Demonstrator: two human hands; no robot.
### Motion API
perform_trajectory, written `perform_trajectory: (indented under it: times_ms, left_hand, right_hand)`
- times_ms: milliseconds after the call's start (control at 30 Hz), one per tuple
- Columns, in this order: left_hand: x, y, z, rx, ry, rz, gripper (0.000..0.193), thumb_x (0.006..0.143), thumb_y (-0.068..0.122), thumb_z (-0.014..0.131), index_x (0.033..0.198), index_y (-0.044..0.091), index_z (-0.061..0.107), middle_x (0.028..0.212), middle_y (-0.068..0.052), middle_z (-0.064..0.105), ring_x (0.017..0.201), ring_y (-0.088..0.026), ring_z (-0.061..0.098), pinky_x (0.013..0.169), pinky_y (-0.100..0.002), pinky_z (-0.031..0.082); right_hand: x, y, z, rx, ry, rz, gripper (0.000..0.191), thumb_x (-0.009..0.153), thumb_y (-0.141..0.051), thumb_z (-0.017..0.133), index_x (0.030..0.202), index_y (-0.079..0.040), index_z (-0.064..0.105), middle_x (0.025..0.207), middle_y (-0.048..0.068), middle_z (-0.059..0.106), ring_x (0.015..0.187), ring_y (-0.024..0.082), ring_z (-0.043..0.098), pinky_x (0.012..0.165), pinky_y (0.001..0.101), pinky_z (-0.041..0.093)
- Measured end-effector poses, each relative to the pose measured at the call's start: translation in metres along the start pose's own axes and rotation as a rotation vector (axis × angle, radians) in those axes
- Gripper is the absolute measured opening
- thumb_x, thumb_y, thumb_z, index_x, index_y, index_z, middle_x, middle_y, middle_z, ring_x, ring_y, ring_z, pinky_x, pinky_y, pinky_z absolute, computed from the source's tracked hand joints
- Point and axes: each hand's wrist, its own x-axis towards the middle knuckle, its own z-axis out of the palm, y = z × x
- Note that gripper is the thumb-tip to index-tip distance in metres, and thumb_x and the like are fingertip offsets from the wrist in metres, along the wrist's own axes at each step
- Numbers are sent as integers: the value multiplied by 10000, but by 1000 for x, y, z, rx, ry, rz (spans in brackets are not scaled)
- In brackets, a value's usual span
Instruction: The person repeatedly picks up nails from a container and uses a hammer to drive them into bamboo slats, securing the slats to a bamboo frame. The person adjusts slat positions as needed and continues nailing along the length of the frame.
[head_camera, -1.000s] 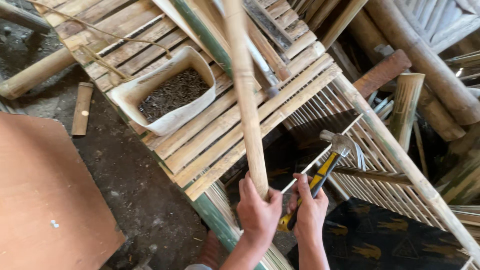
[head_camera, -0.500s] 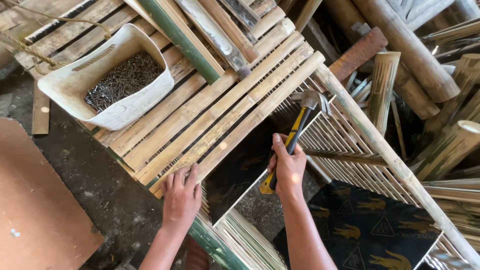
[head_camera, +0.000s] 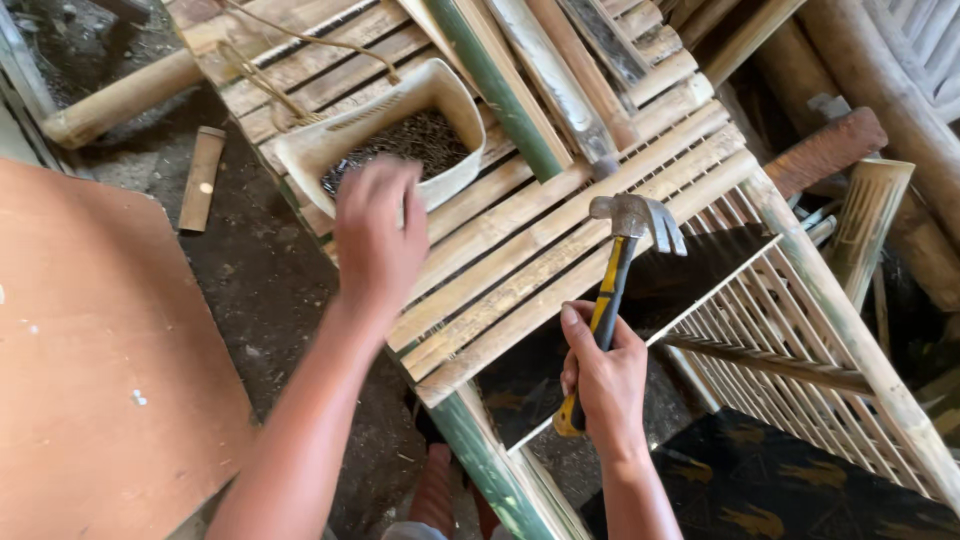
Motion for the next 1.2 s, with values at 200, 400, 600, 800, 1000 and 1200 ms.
perform_trajectory:
  times_ms: [200,400,600,800,1000,1200]
  left_hand:
    - [93,-69,51,105,-716,-172,455,708,81,821,1153,54,729,1180,-235,666,1049,-436,638,855,-520,521]
    - [82,-67,39,-23,-728,-405,166,934,139,718,1080,112,792,959,-158,771,796,-291,755,841,-422,576]
    - [87,-40,13,15,-473,-276,176,886,230,803,964,73,814,904,-116,787,717,-228,745,715,-388,583]
    - [92,22,11,-106,-341,-295,189,1020,176,725,973,-7,733,791,-132,749,673,-226,706,606,-368,534]
    - [67,134,164,-567,-470,-323,152,929,190,733,926,40,754,677,-116,726,562,-186,714,561,-327,546]
    - [49,211,348,-596,-158,-181,120,916,65,665,1005,25,736,971,-157,752,904,-304,713,795,-389,563]
  right_hand:
    - [-18,-19,47,-16,-69,-23,359,904,-259,728,1110,33,703,522,-4,518,379,82,468,360,259,385]
    - [-9,-24,55,-129,-74,-2,375,877,-307,746,1078,8,723,466,-1,527,345,90,476,352,259,372]
    - [13,-25,43,-130,-121,41,421,894,-306,729,1165,12,676,490,-9,510,356,95,470,346,269,381]
    - [42,-49,-13,17,-111,-4,517,894,-125,636,1359,0,450,756,2,553,477,90,514,386,264,440]
    - [92,-39,-117,212,65,-218,377,1008,-205,516,1340,-36,460,897,-5,580,599,76,555,489,260,494]
    - [126,-11,-178,26,230,-26,268,1077,-277,507,1122,-13,513,749,16,483,483,90,442,411,287,415]
